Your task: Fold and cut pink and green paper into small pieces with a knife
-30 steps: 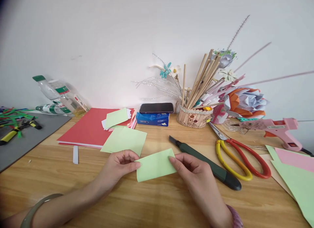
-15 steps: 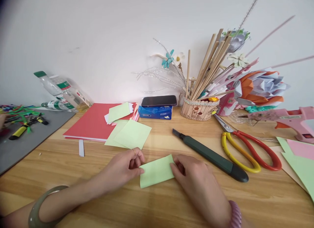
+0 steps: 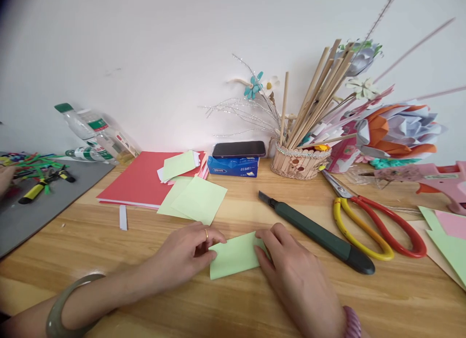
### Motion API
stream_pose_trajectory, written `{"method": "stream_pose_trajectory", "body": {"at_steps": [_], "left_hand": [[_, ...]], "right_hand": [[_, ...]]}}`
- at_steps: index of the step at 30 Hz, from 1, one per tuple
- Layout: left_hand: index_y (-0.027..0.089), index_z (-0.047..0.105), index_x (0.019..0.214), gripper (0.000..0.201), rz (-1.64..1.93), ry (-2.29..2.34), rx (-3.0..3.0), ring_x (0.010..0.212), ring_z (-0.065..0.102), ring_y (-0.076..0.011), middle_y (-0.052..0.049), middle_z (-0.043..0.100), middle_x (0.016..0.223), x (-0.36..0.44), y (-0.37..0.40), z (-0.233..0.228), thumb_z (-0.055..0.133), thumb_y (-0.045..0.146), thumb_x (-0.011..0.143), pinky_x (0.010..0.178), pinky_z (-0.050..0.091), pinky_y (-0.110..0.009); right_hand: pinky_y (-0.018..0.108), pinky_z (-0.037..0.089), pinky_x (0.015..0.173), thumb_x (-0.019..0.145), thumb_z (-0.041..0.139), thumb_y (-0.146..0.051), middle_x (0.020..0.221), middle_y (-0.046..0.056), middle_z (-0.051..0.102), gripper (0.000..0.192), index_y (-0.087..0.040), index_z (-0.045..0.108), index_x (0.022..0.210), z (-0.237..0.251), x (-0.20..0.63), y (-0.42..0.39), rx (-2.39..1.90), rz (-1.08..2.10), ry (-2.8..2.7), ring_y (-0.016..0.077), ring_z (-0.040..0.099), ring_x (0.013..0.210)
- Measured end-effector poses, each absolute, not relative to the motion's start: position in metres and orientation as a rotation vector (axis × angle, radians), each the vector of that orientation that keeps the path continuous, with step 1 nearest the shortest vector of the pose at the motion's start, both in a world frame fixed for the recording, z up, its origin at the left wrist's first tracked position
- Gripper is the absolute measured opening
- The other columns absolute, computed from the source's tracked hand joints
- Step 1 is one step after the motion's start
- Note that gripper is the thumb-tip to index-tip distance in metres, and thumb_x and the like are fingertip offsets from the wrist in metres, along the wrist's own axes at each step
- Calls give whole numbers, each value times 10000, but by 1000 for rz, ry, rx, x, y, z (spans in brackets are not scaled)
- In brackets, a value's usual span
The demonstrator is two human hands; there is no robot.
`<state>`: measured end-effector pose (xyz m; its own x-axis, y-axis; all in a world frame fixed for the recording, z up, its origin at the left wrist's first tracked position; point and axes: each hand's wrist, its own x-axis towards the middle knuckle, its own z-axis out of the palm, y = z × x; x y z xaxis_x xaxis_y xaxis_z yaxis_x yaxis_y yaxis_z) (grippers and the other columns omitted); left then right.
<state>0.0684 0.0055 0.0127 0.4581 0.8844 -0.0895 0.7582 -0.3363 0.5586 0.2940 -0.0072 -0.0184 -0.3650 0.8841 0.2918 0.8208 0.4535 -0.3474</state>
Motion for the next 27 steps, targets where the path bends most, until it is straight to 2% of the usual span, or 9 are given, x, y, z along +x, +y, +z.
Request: {"method": "stream_pose_trajectory", "body": {"at_steps": [4, 8, 11, 15, 19, 27], "left_hand": [[289, 690, 997, 346, 347, 1317, 2241, 786, 561, -162, 27, 687, 857, 67, 7, 10, 537, 83, 765, 728, 414, -267], [292, 699, 1013, 323, 299, 1284, 2298, 750, 554, -159, 15, 696, 832, 65, 10, 11, 546, 107, 798, 820, 410, -298], [310, 693, 1025, 304, 248, 1294, 2278, 785, 540, -180, 13, 698, 808, 62, 12, 13, 566, 142, 806, 771, 423, -291], [336, 658, 1085, 320, 206, 1242, 2267, 835, 522, -185, 1, 681, 806, 56, 16, 13, 541, 166, 841, 718, 419, -261], [346, 645, 1098, 384, 202, 1194, 2330, 833, 515, -172, -10, 635, 791, 53, 19, 13, 458, 104, 866, 722, 409, -252], [338, 643, 1102, 458, 137, 1155, 2388, 859, 534, -164, -1, 620, 804, 53, 21, 22, 440, 44, 814, 751, 418, -249]], "right_hand": [[263, 491, 629, 932, 344, -293, 838, 21, 563, 265, -218, 597, 903, -15, 296, -9, -1325, 153, -2331, 125, 591, 663], [277, 509, 648, 933, 316, -241, 903, 57, 600, 308, -196, 618, 975, -11, 298, -10, -1159, 3, -2429, 154, 605, 762], [299, 520, 722, 927, 292, -193, 941, 85, 634, 341, -173, 621, 1013, -8, 300, -9, -994, -97, -2495, 176, 607, 866], [314, 535, 728, 909, 299, -157, 931, 104, 651, 339, -142, 619, 1020, -6, 298, -7, -929, -155, -2555, 183, 613, 862], [330, 545, 728, 893, 299, -140, 939, 110, 656, 348, -139, 616, 1037, -7, 299, -7, -897, -190, -2562, 194, 620, 878], [305, 533, 760, 849, 370, -121, 977, 68, 638, 354, -202, 588, 1115, -8, 301, -9, -979, -23, -2541, 178, 605, 901]]}}
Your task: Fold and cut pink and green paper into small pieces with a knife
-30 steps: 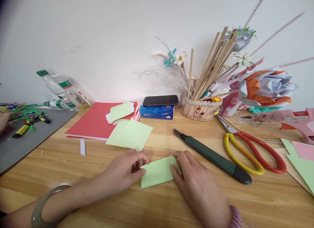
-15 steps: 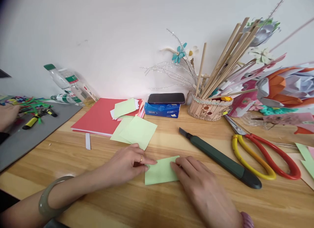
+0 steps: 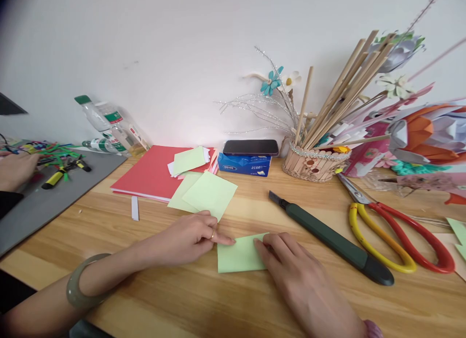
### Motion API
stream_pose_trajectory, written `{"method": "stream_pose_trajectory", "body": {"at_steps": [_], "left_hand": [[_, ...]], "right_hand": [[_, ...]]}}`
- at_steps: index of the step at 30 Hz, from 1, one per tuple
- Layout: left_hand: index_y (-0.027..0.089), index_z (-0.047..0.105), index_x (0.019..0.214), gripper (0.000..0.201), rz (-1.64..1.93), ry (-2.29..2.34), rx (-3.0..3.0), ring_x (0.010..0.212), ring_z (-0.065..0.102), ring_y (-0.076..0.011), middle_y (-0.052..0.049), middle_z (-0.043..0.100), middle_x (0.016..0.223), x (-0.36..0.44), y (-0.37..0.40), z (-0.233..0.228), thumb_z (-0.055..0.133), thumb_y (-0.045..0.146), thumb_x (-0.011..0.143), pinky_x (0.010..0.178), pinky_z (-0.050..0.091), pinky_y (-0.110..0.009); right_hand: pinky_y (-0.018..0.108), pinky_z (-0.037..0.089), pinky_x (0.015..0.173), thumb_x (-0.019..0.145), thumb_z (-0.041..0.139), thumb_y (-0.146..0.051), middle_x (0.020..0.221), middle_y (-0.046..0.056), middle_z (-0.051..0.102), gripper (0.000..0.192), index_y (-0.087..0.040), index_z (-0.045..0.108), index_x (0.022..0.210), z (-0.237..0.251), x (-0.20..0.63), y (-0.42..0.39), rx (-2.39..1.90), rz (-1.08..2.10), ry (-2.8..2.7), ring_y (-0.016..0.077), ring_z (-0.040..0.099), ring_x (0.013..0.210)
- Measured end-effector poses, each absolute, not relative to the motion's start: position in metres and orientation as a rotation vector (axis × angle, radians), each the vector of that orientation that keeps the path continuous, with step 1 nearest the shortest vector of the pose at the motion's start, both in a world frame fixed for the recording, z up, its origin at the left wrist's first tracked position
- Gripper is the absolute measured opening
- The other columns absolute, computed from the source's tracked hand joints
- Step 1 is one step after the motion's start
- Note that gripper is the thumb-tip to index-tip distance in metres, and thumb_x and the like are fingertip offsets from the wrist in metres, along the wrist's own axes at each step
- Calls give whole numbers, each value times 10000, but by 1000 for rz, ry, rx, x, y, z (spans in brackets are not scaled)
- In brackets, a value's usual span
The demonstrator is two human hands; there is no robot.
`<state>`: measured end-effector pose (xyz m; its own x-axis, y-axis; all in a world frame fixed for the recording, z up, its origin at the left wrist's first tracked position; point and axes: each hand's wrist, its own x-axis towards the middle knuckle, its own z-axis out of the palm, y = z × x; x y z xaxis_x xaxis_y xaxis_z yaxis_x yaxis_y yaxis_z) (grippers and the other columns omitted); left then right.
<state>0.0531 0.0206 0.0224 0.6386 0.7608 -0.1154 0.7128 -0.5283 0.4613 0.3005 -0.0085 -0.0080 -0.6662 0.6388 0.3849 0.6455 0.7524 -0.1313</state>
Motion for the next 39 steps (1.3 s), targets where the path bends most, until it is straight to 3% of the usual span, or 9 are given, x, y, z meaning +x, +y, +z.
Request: {"method": "stream_pose_trajectory", "body": {"at_steps": [7, 14, 19, 22, 25, 28, 39], "left_hand": [[249, 697, 1013, 222, 262, 1174, 2576, 783, 540, -163, -18, 603, 785, 59, 13, 16, 538, 324, 878, 638, 415, -245], [157, 635, 832, 192, 451, 972, 2962, 765, 490, -151, -32, 582, 834, 63, 9, -5, 463, 174, 917, 589, 384, -247], [130, 565, 824, 124, 332, 738, 3137, 743, 497, -156, -51, 587, 873, 66, 10, -1, 464, 108, 894, 589, 398, -263], [162, 565, 931, 86, 245, 666, 3175, 747, 509, -152, -45, 595, 951, 67, 12, 6, 484, 165, 903, 582, 407, -257], [209, 527, 1128, 214, 205, 620, 3201, 757, 512, -141, -37, 563, 1165, 68, 13, 11, 457, 209, 925, 593, 422, -260], [226, 493, 1200, 278, 170, 629, 3219, 850, 523, -165, -43, 486, 1310, 68, 14, 11, 457, 229, 924, 614, 430, -275], [236, 461, 1262, 336, 56, 613, 3223, 898, 516, -178, -56, 455, 1358, 66, 16, 7, 451, 218, 927, 713, 449, -289]], "right_hand": [[325, 522, 768, 891, 359, -183, 984, 68, 604, 325, -213, 562, 1143, -15, 301, -7, -1022, 42, -2536, 182, 576, 917], [314, 516, 762, 912, 382, -228, 963, 61, 589, 274, -204, 565, 1113, -18, 305, -9, -1119, 37, -2483, 170, 577, 885], [287, 527, 692, 909, 383, -221, 886, 50, 586, 226, -202, 589, 999, -16, 305, -9, -1142, -7, -2428, 159, 595, 808], [283, 528, 637, 900, 387, -194, 835, 42, 571, 200, -207, 583, 940, -14, 304, -9, -1191, -4, -2415, 156, 597, 749], [294, 528, 607, 902, 377, -192, 803, 36, 557, 206, -208, 580, 935, -14, 304, -8, -1194, -1, -2412, 159, 594, 718], [305, 531, 625, 907, 372, -202, 807, 38, 555, 213, -203, 577, 962, -16, 305, -8, -1214, 26, -2414, 161, 592, 728], [275, 541, 699, 904, 363, -228, 879, 48, 627, 271, -212, 603, 1029, -15, 308, -4, -1314, 220, -2272, 148, 634, 782]]}}
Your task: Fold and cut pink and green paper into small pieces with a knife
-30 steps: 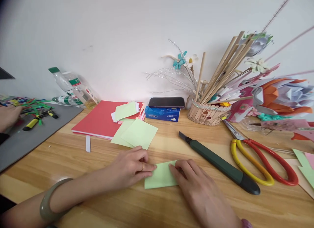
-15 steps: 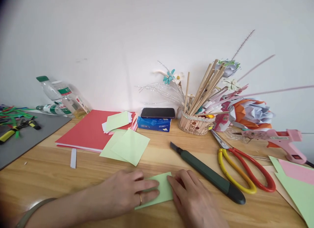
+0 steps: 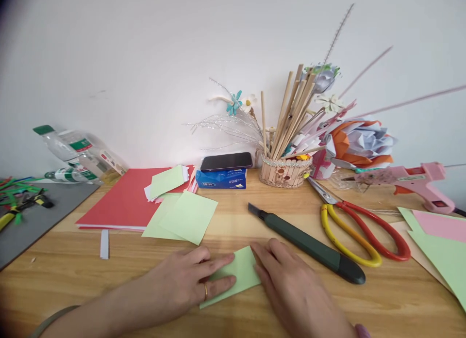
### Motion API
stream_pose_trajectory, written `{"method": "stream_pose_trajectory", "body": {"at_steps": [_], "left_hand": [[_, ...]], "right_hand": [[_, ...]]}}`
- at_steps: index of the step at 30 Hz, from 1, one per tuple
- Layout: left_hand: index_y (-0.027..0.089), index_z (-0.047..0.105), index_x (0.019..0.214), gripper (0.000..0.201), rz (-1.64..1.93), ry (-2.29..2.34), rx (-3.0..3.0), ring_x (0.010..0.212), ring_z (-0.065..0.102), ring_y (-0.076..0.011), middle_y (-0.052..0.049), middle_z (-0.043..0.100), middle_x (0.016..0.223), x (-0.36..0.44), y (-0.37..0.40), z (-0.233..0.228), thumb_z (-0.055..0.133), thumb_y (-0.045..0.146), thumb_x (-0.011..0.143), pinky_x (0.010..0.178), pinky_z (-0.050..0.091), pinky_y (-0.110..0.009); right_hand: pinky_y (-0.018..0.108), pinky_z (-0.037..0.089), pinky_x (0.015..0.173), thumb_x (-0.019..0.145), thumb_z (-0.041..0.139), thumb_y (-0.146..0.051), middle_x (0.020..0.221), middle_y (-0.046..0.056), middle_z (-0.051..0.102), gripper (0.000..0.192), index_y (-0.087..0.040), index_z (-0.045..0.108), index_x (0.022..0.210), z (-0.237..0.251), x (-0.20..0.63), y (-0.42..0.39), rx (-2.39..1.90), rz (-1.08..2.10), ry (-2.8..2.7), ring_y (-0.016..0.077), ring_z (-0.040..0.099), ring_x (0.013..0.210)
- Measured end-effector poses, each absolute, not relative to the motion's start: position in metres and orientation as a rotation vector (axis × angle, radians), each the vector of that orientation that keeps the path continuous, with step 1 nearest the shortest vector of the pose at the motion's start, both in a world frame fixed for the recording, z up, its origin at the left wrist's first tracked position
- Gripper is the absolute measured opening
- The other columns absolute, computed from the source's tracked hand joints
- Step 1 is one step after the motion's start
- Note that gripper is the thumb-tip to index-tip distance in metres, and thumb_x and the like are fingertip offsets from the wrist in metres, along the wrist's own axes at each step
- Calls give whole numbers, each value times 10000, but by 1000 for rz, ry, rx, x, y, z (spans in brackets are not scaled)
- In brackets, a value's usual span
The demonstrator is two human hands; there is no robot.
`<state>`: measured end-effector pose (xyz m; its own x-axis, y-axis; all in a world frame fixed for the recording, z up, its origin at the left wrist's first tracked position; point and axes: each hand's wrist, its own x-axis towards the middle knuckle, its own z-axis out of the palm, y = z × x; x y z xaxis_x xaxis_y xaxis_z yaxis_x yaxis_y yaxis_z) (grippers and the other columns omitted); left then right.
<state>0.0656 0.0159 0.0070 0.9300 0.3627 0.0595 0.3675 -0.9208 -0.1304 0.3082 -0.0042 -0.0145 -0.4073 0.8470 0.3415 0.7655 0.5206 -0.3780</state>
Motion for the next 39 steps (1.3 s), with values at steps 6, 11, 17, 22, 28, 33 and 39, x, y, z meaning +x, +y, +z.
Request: {"method": "stream_pose_trajectory", "body": {"at_steps": [6, 11, 17, 22, 28, 33, 39], "left_hand": [[199, 462, 1263, 346, -94, -612, -2943, 884, 521, -188, -86, 501, 1317, 69, 12, 2, 445, 170, 918, 724, 449, -301], [160, 480, 1245, 357, -174, -674, -2893, 901, 526, -204, -113, 490, 1326, 72, 9, -7, 455, 159, 889, 737, 455, -316], [136, 543, 1195, 355, -329, -785, -2899, 885, 535, -218, -87, 549, 1275, 76, 9, -9, 466, 174, 850, 714, 473, -329], [167, 602, 1124, 297, -481, -899, -2960, 943, 525, -206, -50, 624, 1170, 75, 18, -3, 475, 195, 858, 812, 449, -340], [231, 663, 889, 157, -675, -735, -2872, 894, 528, -150, 21, 691, 1016, 68, 36, -9, 509, 207, 906, 779, 402, -292], [200, 629, 723, 198, -698, -748, -2809, 859, 520, -138, 51, 705, 938, 70, 37, -10, 532, 201, 896, 763, 378, -283], [254, 674, 772, 221, -639, -763, -2813, 917, 517, -141, 70, 701, 995, 64, 39, -9, 506, 265, 915, 808, 361, -289]], "right_hand": [[264, 528, 749, 915, 388, -291, 912, 15, 658, 217, -254, 601, 919, -7, 312, -3, -1410, 426, -2117, 137, 636, 830], [256, 533, 739, 894, 397, -199, 924, 39, 656, 220, -224, 608, 950, -3, 311, -6, -1280, 211, -2160, 136, 638, 838], [306, 533, 814, 834, 423, -91, 1015, 77, 679, 303, -179, 641, 1025, -4, 306, -10, -1016, 5, -2425, 168, 633, 933], [328, 515, 857, 835, 366, -61, 1167, 86, 627, 409, -161, 580, 1169, -12, 312, -7, -975, -136, -2527, 176, 586, 1057], [366, 467, 928, 850, 391, -104, 1309, 92, 508, 442, -120, 476, 1284, -16, 311, 1, -942, -326, -2610, 191, 467, 1196], [364, 503, 879, 861, 434, -200, 1218, 96, 577, 356, -112, 587, 1170, -5, 297, -6, -847, -473, -2632, 210, 548, 1108], [305, 526, 816, 861, 453, -295, 1294, 50, 492, 396, -164, 559, 1220, -6, 296, -8, -782, -498, -2729, 199, 546, 1105]]}}
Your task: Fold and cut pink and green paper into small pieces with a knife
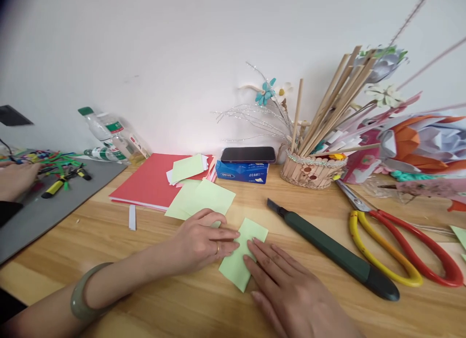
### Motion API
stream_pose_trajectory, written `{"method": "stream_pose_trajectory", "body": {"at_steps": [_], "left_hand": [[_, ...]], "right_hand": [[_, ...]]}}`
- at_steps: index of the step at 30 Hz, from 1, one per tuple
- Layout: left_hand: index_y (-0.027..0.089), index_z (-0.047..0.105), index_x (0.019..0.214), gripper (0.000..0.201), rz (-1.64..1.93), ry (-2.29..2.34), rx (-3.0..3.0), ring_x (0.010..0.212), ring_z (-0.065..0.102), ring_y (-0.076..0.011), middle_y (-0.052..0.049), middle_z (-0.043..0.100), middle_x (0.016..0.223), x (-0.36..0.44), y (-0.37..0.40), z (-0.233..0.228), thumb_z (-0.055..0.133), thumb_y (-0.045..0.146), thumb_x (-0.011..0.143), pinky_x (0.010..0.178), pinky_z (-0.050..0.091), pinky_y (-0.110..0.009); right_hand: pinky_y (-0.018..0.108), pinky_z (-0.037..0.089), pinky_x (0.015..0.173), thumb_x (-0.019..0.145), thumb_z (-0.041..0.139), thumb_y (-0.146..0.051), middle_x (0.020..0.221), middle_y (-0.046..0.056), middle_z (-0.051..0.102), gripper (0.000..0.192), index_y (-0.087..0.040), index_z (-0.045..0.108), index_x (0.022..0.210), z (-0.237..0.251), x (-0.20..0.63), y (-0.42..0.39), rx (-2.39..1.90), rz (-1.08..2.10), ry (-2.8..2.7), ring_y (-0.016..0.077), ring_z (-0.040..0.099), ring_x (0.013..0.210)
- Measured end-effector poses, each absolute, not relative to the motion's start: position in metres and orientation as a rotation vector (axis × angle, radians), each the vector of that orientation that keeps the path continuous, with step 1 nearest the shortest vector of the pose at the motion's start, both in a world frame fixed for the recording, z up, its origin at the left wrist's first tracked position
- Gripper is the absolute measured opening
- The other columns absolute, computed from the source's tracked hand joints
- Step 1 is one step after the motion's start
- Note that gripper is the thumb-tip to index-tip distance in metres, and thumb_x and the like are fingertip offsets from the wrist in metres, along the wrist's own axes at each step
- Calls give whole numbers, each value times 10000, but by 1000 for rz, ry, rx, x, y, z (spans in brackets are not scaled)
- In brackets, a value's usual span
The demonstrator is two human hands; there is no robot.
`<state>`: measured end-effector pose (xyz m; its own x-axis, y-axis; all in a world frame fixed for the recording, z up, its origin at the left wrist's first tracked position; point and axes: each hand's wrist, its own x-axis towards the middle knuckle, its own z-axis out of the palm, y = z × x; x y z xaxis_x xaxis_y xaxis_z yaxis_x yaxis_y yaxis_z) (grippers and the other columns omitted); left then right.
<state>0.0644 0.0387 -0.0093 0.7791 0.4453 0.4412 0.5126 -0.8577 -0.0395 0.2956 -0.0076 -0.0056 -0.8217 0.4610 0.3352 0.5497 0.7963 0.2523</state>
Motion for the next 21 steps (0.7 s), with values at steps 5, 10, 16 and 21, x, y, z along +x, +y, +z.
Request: {"method": "stream_pose_trajectory", "body": {"at_steps": [5, 10, 16, 21], "left_hand": [[264, 675, 902, 214, -575, -769, -2856, 995, 526, -171, 76, 687, 1050, 58, 39, -5, 475, 337, 927, 870, 348, -322], [246, 656, 971, 298, -475, -759, -2915, 1068, 514, -199, 41, 664, 1116, 54, 39, -5, 456, 460, 913, 956, 286, -361], [225, 647, 969, 354, -545, -734, -2944, 1039, 517, -193, 60, 670, 1101, 53, 41, -7, 527, 533, 843, 968, 265, -364], [217, 647, 958, 338, -594, -725, -2949, 1015, 516, -186, 56, 676, 1084, 55, 40, -7, 534, 517, 849, 935, 300, -351]], "right_hand": [[302, 500, 840, 865, 453, -338, 1326, 59, 446, 429, -180, 531, 1256, -4, 300, -5, -762, -461, -2784, 209, 508, 1139], [331, 495, 827, 851, 471, -440, 1354, 114, 400, 550, -197, 429, 1342, -1, 308, -6, -699, -345, -2815, 254, 460, 1170], [443, 452, 870, 774, 516, -594, 1415, 161, 266, 733, -266, 312, 1397, 0, 314, -5, -641, 54, -2877, 331, 346, 1228], [437, 388, 947, 759, 541, -590, 1447, 123, 224, 768, -256, 297, 1406, -4, 316, -7, -692, 209, -2820, 303, 305, 1272]]}}
